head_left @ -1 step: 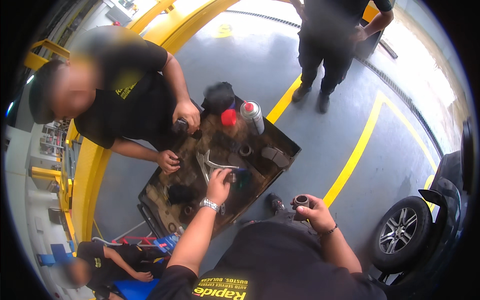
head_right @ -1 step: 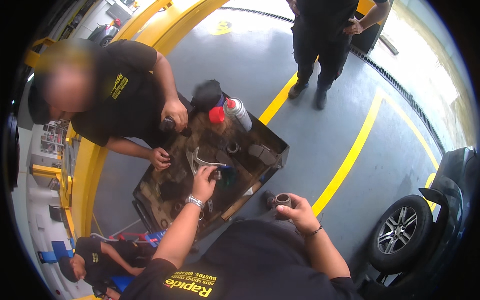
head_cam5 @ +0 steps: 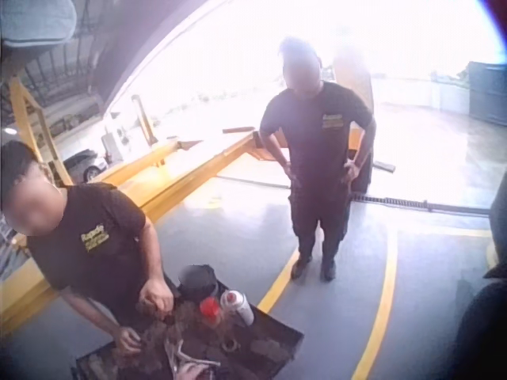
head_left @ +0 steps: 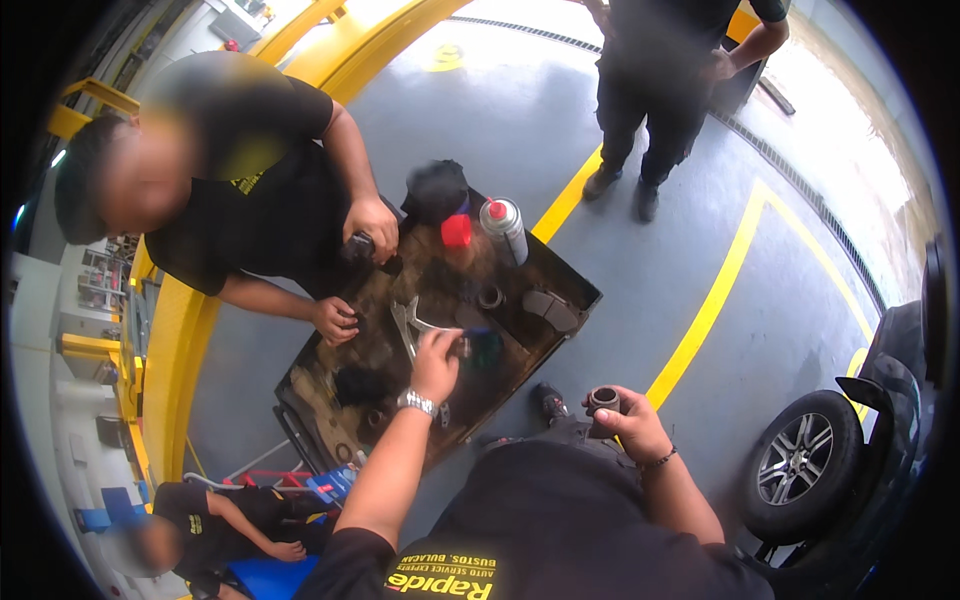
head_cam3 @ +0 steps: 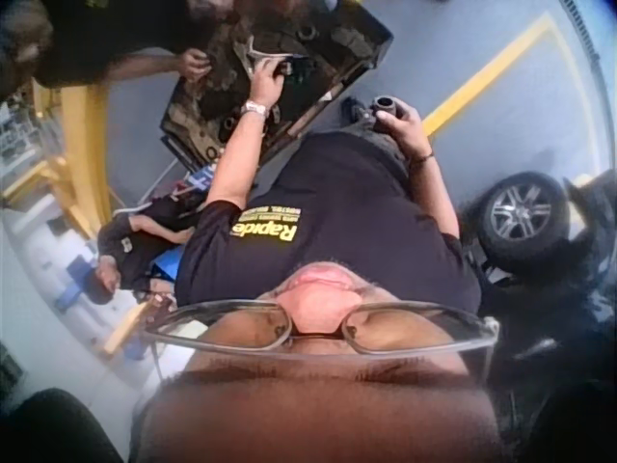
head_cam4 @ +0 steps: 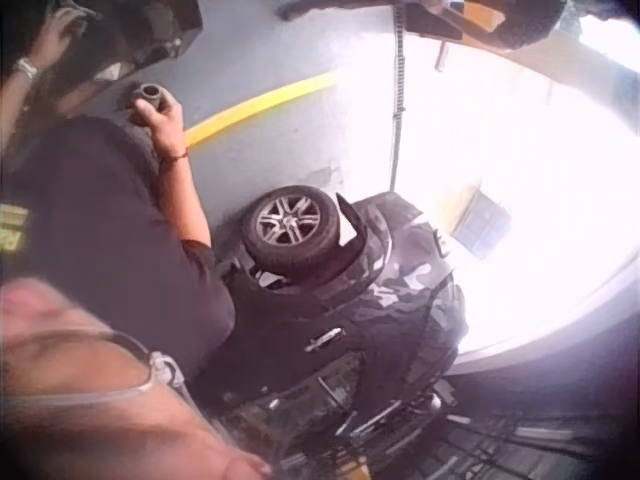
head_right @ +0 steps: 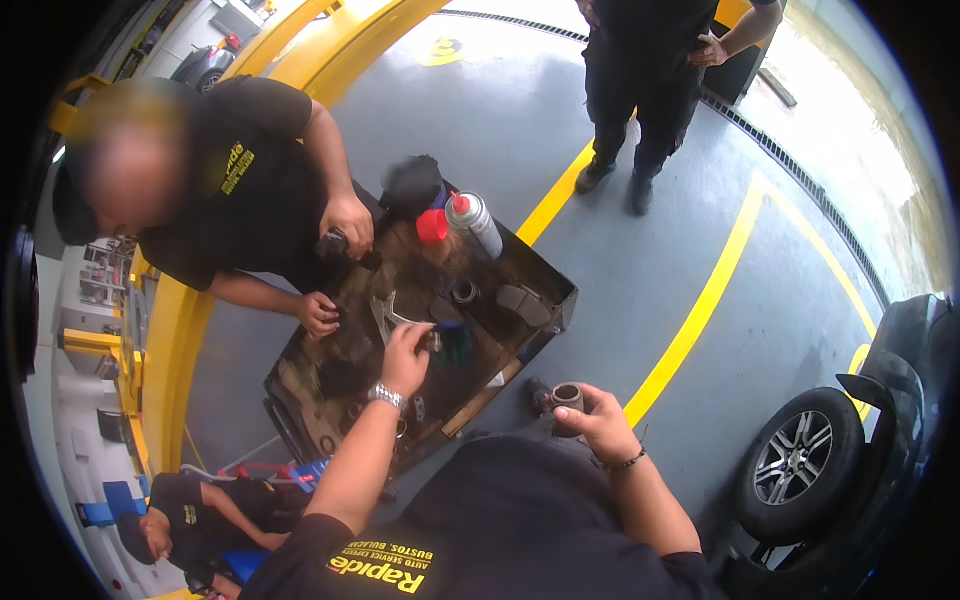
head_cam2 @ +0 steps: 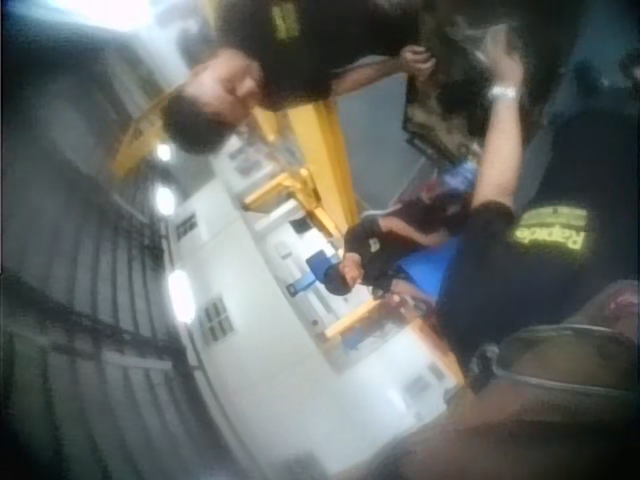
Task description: The person cleans brake caliper pistons and the caliper housing by hand using a spray cleaner and a cloth.
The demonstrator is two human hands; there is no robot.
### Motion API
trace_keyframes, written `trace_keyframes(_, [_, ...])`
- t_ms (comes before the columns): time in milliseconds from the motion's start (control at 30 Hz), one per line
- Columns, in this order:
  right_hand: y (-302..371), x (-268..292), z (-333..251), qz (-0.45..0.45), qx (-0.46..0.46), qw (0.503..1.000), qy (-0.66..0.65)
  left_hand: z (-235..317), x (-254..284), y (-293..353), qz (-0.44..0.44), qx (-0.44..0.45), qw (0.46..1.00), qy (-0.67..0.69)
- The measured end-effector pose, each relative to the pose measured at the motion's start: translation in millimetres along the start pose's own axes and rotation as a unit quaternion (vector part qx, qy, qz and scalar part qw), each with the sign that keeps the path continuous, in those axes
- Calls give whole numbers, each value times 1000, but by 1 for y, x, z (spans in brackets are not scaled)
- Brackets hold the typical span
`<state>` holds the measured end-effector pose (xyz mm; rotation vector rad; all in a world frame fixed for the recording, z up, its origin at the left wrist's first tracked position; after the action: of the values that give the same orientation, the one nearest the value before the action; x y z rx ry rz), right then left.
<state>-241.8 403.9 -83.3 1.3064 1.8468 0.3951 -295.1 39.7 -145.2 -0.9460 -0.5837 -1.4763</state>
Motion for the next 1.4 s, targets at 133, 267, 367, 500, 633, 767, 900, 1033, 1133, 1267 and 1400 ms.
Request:
trace_keyframes(133, [0, 1, -11, 28, 3, 999, 33, -14, 6, -63, -17, 45, 992, -115])
trace_keyframes(267, [1, -7, -16, 12, 0, 999, 35, -47, 3, -99, -96, 96, 977, -165])
trace_keyframes(367, [-3, -15, -17, -12, -7, 999, 30, -63, -3, -104, -186, 147, 957, -166])
trace_keyframes(500, [-14, -33, -21, -83, -9, 996, 20, -22, 15, -73, -59, 71, 974, -206])
trace_keyframes(633, [-29, -67, -27, -147, -57, 985, 70, 73, 54, 9, 120, -91, 959, 241])
trace_keyframes(767, [-43, -131, -35, -242, 87, 945, 201, 127, 93, 69, 125, -144, 961, 198])
trace_keyframes(900, [-54, -187, -39, -337, 62, 912, 226, 127, 124, 85, 201, -151, 968, 17])
trace_keyframes(1033, [-57, -219, -33, -366, -96, 918, 119, 125, 130, 103, 273, -85, 957, 55])
trace_keyframes(1133, [-50, -236, -17, -324, -78, 938, 99, 127, 122, 119, 344, -3, 936, 74])
trace_keyframes(1267, [-46, -250, -2, -241, 71, 957, 148, 129, 116, 130, 392, 28, 919, 19])
trace_keyframes(1400, [-34, -250, 0, -315, -22, 947, 59, 133, 122, 137, 414, 0, 907, 76])
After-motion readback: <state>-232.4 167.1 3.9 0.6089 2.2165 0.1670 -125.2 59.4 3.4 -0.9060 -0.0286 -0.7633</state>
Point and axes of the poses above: each hand's wrist, its own y-axis away from the middle knuckle, its own x-axis out of the back of the hand, z = x × y, the point moved 2 cm from there along -y, towards the middle knuckle, and after that the axes turned 9 degrees about -x, right-handed, at the moved point
